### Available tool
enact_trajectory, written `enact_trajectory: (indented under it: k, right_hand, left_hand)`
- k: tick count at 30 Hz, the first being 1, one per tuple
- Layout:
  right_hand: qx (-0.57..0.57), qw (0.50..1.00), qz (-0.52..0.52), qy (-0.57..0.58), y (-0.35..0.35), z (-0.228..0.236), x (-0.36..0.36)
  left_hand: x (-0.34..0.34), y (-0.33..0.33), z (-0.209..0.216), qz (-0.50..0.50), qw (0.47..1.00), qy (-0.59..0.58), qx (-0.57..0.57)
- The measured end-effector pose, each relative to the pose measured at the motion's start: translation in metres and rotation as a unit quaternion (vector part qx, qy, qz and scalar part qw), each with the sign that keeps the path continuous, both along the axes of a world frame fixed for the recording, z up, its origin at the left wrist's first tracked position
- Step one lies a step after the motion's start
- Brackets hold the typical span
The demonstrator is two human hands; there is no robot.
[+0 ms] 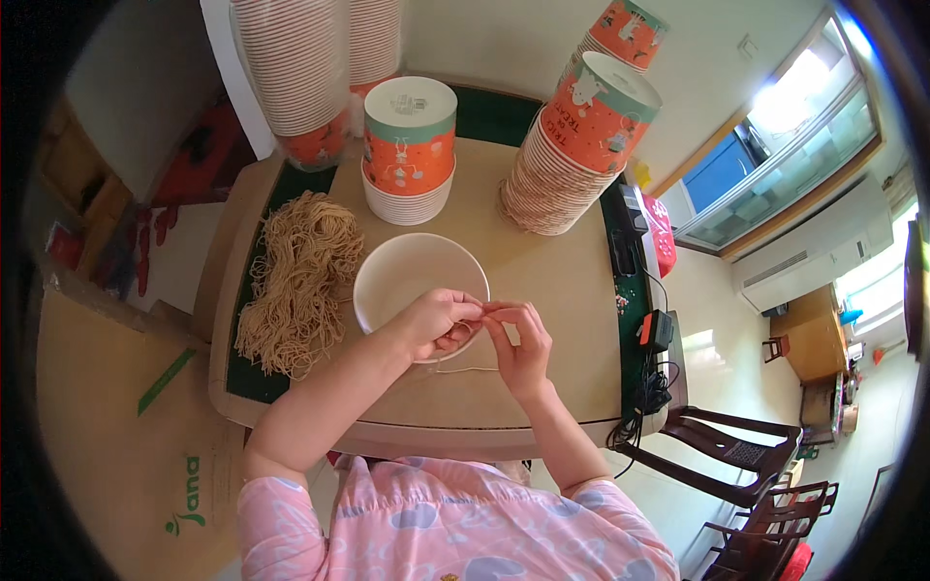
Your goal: Tying thin elastic strings through pre-punched holes in paper bowls as part of a manufacturing packaging process.
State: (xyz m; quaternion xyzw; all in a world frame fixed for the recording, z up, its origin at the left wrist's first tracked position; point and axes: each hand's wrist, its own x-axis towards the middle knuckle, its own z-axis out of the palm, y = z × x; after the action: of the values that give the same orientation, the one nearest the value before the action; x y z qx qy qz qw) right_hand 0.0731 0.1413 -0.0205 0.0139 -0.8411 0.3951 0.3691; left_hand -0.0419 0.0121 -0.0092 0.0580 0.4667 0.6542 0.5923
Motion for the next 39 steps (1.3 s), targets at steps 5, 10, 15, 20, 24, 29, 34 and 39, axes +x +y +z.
enact_trajectory:
  k: [5,10,15,20,24,29,34,39]
  right_hand:
    - [-0.235,0.970,0.012,-0.068,0.000,-0.013,0.005]
    - [-0.395,0.912,0.029,-0.110,-0.001,-0.012,0.009]
    - [-0.492,0.856,0.034,-0.152,-0.006,-0.014,0.014]
    - [-0.562,0.809,0.062,-0.158,-0.008,-0.013,0.019]
    - [-0.530,0.823,0.095,-0.181,-0.009,-0.009,0.024]
    - [-0.430,0.886,0.065,-0.161,-0.008,-0.012,0.026]
    - [-0.263,0.955,0.002,-0.135,-0.010,-0.009,0.023]
    - [-0.176,0.975,-0.025,-0.130,-0.013,-0.001,0.020]
  left_hand:
    - [0.013,-0.005,0.002,0.020,0.995,0.088,0.039]
    - [0.040,-0.007,0.024,0.106,0.747,0.656,-0.022]
    - [0.051,-0.012,0.021,0.055,0.593,0.802,-0.048]
    - [0.054,-0.010,0.017,0.113,0.666,0.736,-0.039]
    - [0.052,-0.011,0.019,0.126,0.740,0.657,-0.065]
    - [0.051,-0.011,0.018,0.125,0.810,0.570,-0.050]
    - [0.054,-0.011,0.021,0.134,0.775,0.613,-0.079]
    - [0.060,-0.007,0.017,0.162,0.684,0.704,-0.107]
